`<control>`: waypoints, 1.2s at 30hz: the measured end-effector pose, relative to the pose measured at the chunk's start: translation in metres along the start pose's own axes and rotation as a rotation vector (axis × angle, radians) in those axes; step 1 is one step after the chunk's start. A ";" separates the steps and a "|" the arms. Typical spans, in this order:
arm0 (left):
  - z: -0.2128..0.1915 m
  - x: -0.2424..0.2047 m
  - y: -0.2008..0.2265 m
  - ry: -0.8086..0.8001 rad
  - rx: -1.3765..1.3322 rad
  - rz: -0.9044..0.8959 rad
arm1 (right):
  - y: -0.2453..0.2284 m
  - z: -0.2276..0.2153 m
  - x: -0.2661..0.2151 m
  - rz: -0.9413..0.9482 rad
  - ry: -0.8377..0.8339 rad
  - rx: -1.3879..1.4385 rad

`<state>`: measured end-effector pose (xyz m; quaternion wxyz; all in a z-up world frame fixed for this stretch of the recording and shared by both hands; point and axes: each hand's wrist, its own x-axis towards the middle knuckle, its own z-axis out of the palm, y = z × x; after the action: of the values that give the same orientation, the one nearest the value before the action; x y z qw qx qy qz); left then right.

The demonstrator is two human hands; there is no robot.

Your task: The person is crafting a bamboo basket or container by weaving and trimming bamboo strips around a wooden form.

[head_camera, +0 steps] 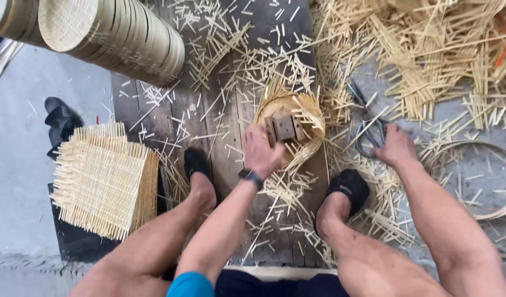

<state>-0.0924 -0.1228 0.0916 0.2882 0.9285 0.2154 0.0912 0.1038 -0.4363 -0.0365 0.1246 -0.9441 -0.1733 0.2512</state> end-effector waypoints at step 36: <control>0.023 0.014 0.024 -0.184 0.158 -0.199 | -0.143 -0.035 -0.096 -0.165 0.183 1.167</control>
<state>-0.0648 -0.1462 0.0872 0.2405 0.9268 0.2854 -0.0406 0.0060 -0.3489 0.0804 0.6562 -0.7209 -0.0681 0.2122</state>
